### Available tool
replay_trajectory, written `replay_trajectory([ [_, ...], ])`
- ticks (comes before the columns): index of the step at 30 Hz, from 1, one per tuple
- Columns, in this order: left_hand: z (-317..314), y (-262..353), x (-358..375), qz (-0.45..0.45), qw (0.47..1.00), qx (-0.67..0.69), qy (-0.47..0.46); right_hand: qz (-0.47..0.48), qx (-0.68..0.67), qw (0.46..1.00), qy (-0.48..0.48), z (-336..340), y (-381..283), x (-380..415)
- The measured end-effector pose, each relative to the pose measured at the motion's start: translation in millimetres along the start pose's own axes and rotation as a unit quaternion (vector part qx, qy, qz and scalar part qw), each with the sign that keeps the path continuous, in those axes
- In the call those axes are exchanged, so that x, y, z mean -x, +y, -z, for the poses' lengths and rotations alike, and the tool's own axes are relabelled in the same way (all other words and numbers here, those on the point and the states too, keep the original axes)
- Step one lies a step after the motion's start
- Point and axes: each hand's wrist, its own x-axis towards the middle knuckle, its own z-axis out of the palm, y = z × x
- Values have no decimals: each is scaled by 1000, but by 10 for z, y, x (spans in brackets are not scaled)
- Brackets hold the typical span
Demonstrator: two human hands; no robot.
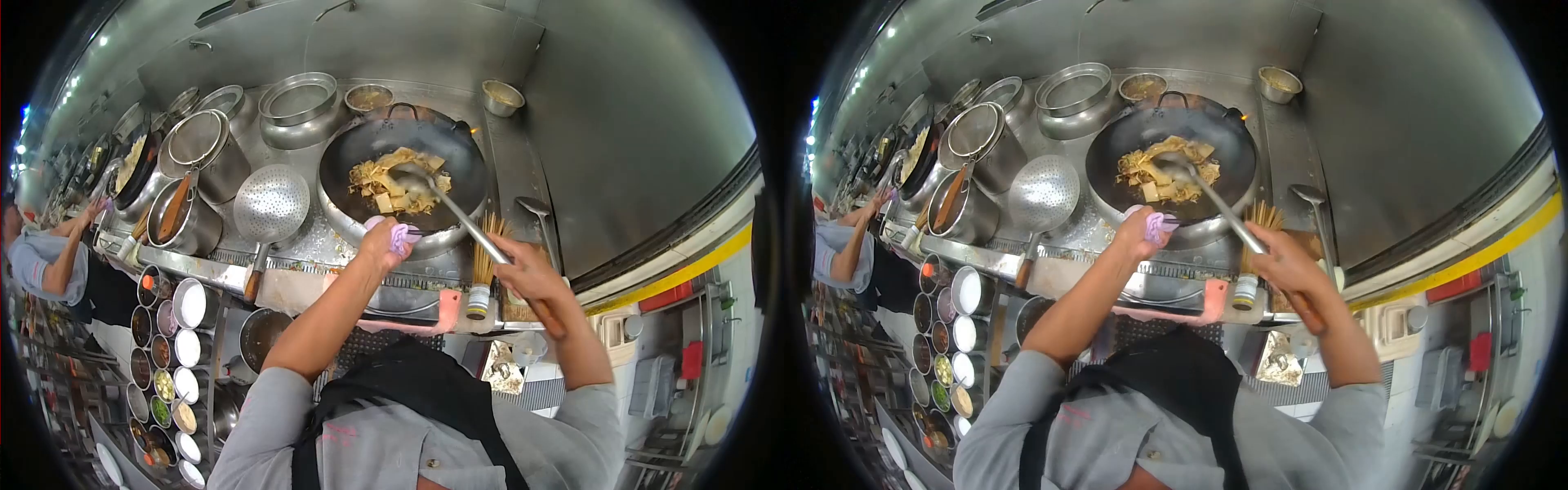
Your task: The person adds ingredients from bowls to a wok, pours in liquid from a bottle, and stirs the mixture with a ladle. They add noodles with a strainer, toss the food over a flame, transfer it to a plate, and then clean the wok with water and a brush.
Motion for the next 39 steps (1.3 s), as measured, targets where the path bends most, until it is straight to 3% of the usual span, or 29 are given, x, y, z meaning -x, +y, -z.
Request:
replay_trajectory([
  [1, -41, 7, 110, 15, 1000, -3, 9, 10, 1, 999, -33, -3, -105, 177],
  [2, -51, 11, 177, 31, 999, -4, 20, -43, 59, 993, -94, 61, -311, 234],
  [5, 94, -11, 186, 21, 1000, 5, 15, 188, 291, 938, 0, -139, 13, -43],
  [6, 91, -98, 311, 8, 1000, -10, 26, 70, 258, 963, -17, -192, -75, -75],
  [8, 215, -364, 629, -33, 998, -36, 35, 100, 287, 952, 38, -251, 171, -199],
  [11, 375, -390, 1039, 42, 997, 20, -61, 121, 266, 955, 54, -200, 79, -179],
  [12, 236, -336, 1110, 12, 997, -66, 29, 123, 248, 960, 34, -182, 1, -88],
  [13, 37, -243, 1079, -6, 995, -74, 66, 106, 237, 966, 11, -183, -138, -52],
  [14, -15, -79, 838, 19, 997, -60, 44, 88, 226, 970, -12, -183, -278, -16],
  [17, 322, -130, 205, 13, 1000, 9, 12, 80, 272, 958, -40, -226, -301, -220],
  [18, 344, -151, 92, -2, 999, 36, 4, 233, 319, 917, 48, -222, 267, -559],
  [21, 393, -469, 892, 7, 997, -74, -9, 135, 291, 944, 74, -263, 15, -414],
  [23, 207, -384, 1090, 5, 997, -71, 25, 130, 244, 960, 40, -220, -92, -230],
  [25, -10, -237, 1066, 17, 997, -46, 54, 101, 213, 972, -12, -216, -208, -74],
  [26, -13, -42, 750, 35, 999, -25, 7, 81, 205, 974, -43, -221, -319, -59],
  [27, 86, 66, 470, 51, 998, -5, -43, 90, 224, 970, -39, -258, -274, -135],
  [30, 96, -68, 284, -25, 999, -22, -7, 120, 270, 955, -1, -377, 36, -453],
  [31, 207, -219, 378, -18, 999, -31, -14, 131, 277, 951, 33, -370, 160, -540],
  [32, 182, -422, 627, -68, 996, -46, 21, 167, 294, 939, 57, -351, 240, -472],
  [33, 347, -510, 774, -37, 997, -72, 4, 125, 223, 966, 48, -321, 213, -319],
  [35, 593, -508, 815, 58, 993, 14, -105, 38, 77, 996, 26, -201, 42, 38],
  [37, 274, -370, 828, -14, 998, -57, 29, -3, -47, 998, 32, -66, 130, 155],
  [39, 187, -108, 438, -15, 999, -42, 14, -13, -134, 989, 58, -22, 220, 139],
])
